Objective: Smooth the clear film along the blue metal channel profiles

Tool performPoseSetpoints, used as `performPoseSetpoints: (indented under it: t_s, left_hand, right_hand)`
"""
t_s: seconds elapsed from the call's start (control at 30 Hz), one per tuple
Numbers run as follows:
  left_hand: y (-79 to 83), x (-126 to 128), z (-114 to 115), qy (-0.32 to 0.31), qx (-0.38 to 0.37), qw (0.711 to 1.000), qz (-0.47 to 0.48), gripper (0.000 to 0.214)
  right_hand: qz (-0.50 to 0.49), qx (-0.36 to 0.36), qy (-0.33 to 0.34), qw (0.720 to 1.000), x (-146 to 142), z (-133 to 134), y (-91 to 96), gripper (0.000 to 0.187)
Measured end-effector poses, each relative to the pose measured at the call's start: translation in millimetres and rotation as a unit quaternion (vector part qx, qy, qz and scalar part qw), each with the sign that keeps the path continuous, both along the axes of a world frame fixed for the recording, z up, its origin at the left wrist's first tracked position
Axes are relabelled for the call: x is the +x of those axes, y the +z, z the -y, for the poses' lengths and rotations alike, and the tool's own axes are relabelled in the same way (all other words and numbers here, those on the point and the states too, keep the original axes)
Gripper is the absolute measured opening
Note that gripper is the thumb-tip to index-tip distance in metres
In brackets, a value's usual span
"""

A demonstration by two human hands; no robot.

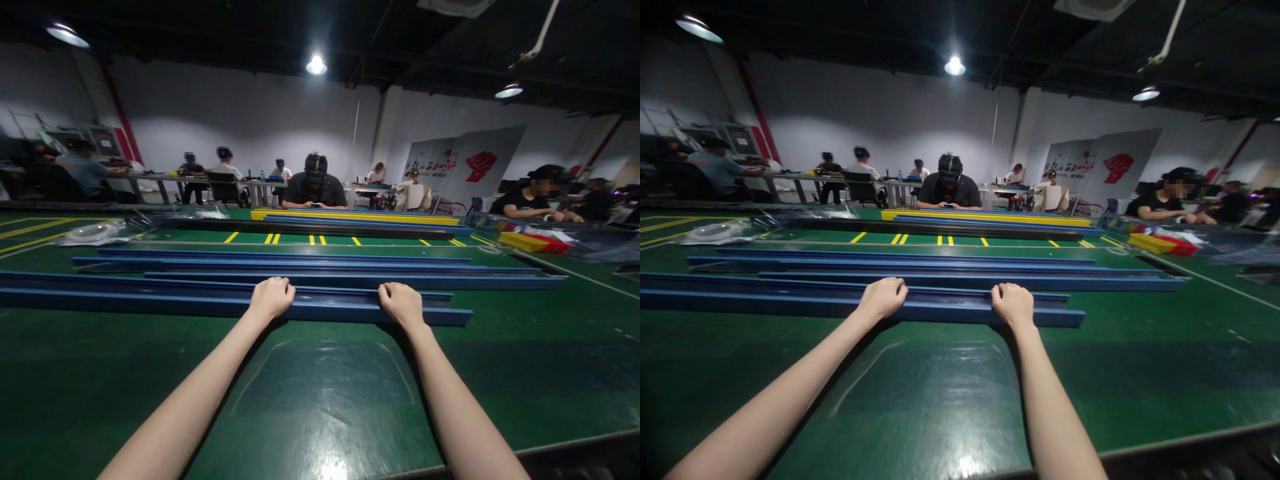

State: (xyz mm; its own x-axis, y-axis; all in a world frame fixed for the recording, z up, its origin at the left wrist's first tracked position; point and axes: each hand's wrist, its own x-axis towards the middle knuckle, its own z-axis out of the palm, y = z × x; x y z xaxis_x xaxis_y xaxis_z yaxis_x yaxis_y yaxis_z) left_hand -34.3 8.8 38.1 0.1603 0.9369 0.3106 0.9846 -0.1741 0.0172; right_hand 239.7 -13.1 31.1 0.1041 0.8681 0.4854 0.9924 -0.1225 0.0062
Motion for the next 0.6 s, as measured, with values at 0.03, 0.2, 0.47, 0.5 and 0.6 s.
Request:
performPoseSetpoints:
  t_s: [0.03,0.2,0.47,0.5,0.6]
  left_hand:
    - [0.4,0.0,0.4,0.0,-0.002,1.0,-0.004,0.034]
    - [1.4,7.8,0.6,-0.009,0.0,0.999,-0.039,0.035]
    - [-3.6,57.1,9.2,-0.111,0.038,0.993,-0.024,0.032]
    - [-5.6,63.2,10.5,-0.119,0.041,0.992,-0.017,0.032]
    - [-10.9,72.0,11.9,-0.128,0.051,0.99,-0.008,0.033]
  right_hand:
    - [-0.006,-0.002,-0.009,1.0,-0.4,-0.3,0.1,0.042]
    - [-0.001,-0.006,-0.031,1.0,-4.9,-1.5,0.3,0.046]
    - [0.009,0.007,-0.007,1.0,-35.2,3.0,-1.8,0.05]
    - [0.01,0.008,0.007,1.0,-41.5,3.9,-2.3,0.05]
    - [0.014,0.007,0.042,0.999,-56.8,5.6,-3.4,0.05]
